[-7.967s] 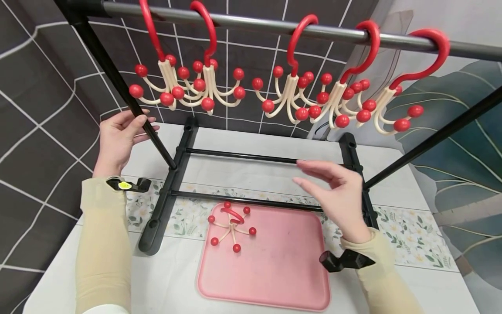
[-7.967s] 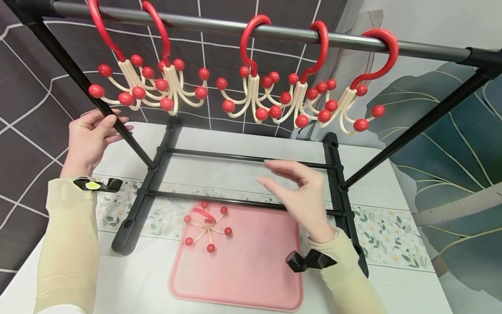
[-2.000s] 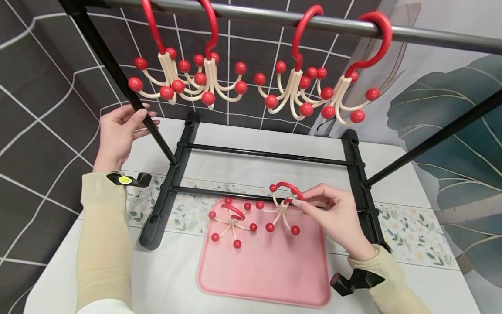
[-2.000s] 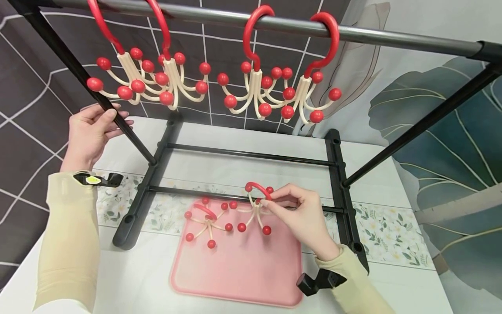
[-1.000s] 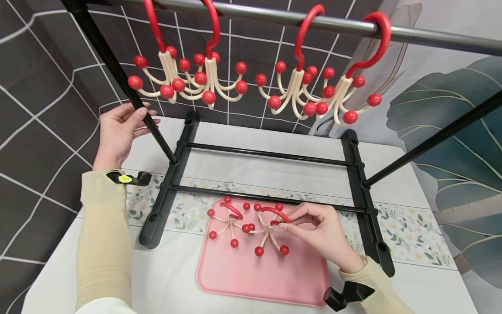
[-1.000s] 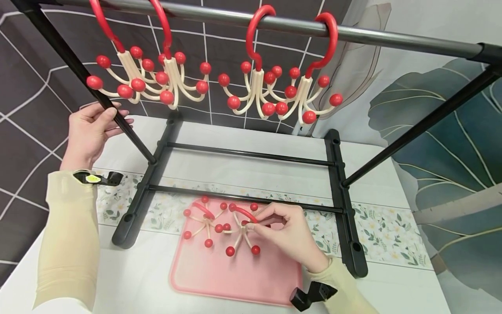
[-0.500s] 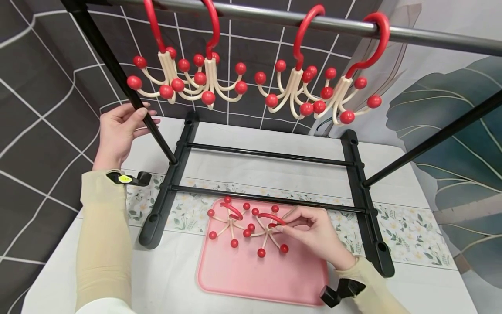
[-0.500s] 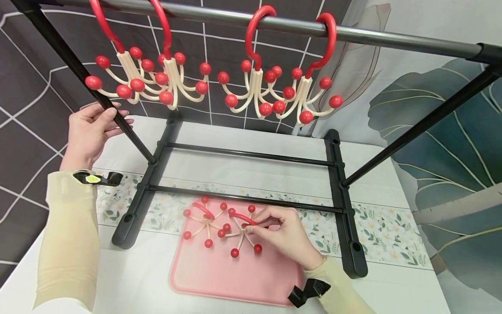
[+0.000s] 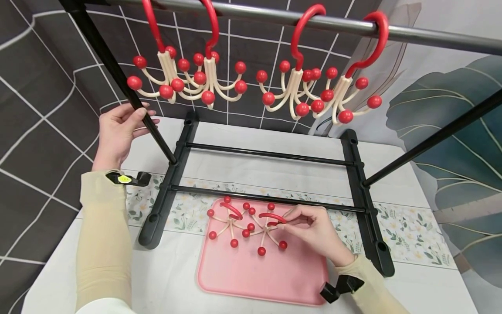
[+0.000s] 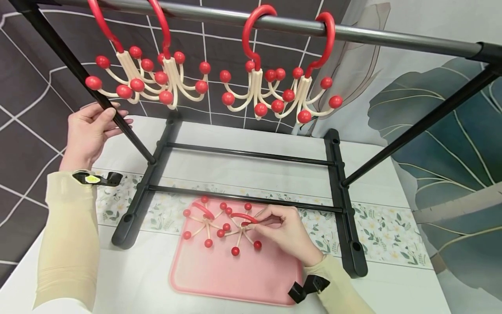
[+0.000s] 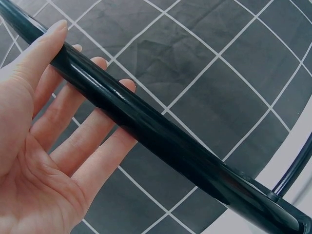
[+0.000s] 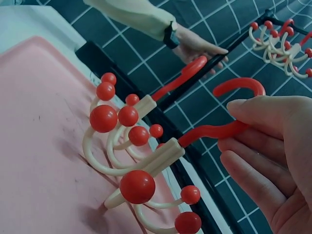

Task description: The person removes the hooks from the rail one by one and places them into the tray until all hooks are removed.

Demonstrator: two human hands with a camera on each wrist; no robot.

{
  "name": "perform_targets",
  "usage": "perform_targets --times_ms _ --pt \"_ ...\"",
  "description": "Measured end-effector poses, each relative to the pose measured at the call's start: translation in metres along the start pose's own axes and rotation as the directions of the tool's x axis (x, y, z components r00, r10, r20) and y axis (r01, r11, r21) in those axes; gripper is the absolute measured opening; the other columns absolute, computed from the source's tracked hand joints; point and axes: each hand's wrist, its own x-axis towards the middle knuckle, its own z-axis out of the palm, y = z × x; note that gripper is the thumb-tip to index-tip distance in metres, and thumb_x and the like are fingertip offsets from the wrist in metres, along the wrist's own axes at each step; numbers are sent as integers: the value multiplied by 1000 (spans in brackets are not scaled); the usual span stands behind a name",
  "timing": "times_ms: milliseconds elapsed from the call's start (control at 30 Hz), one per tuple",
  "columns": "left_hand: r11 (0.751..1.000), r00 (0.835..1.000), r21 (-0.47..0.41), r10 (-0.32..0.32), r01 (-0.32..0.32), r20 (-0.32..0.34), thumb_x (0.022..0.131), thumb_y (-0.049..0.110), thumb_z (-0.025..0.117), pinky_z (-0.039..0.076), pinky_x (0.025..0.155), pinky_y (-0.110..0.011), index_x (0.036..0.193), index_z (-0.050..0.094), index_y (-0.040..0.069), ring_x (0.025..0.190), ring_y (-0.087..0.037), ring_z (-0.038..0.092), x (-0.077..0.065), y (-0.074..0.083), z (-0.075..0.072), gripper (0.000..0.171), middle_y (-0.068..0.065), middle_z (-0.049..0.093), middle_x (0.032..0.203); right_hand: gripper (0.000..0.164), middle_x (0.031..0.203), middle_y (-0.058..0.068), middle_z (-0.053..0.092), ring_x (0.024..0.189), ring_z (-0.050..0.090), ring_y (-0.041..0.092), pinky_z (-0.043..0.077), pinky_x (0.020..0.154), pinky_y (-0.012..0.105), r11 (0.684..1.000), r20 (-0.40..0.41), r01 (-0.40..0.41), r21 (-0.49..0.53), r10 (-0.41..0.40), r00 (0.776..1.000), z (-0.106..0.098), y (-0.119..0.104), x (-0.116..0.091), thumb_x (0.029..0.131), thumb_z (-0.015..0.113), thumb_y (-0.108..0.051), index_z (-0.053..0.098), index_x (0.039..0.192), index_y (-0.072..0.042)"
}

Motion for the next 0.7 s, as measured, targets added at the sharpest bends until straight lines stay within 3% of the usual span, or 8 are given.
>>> perform_targets --times_ms 367,533,700 --pt "1000 1000 -4 -1 1 2 93 3 74 60 76 -31 117 69 -10 82 -22 76 -1 1 -1 28 -14 74 96 27 99 13 75 87 75 27 61 75 42 995 -1 -99 30 99 995 -5 -14 2 77 85 9 76 101 0" --pt "1000 1000 4 9 -9 4 93 2 73 60 76 -30 117 69 -9 83 -21 76 0 0 -1 27 -14 75 97 35 104 14 75 95 74 27 60 81 38 999 -48 -35 -37 33 998 -18 -32 8 74 87 10 77 106 -1" --pt "1000 1000 3 8 -8 2 93 2 74 60 75 -30 116 70 -8 83 -21 76 0 -1 -1 26 -14 75 96 44 109 20 73 103 71 23 56 92 31 988 -127 104 -116 -118 985 -38 -50 21 68 85 21 75 108 5"
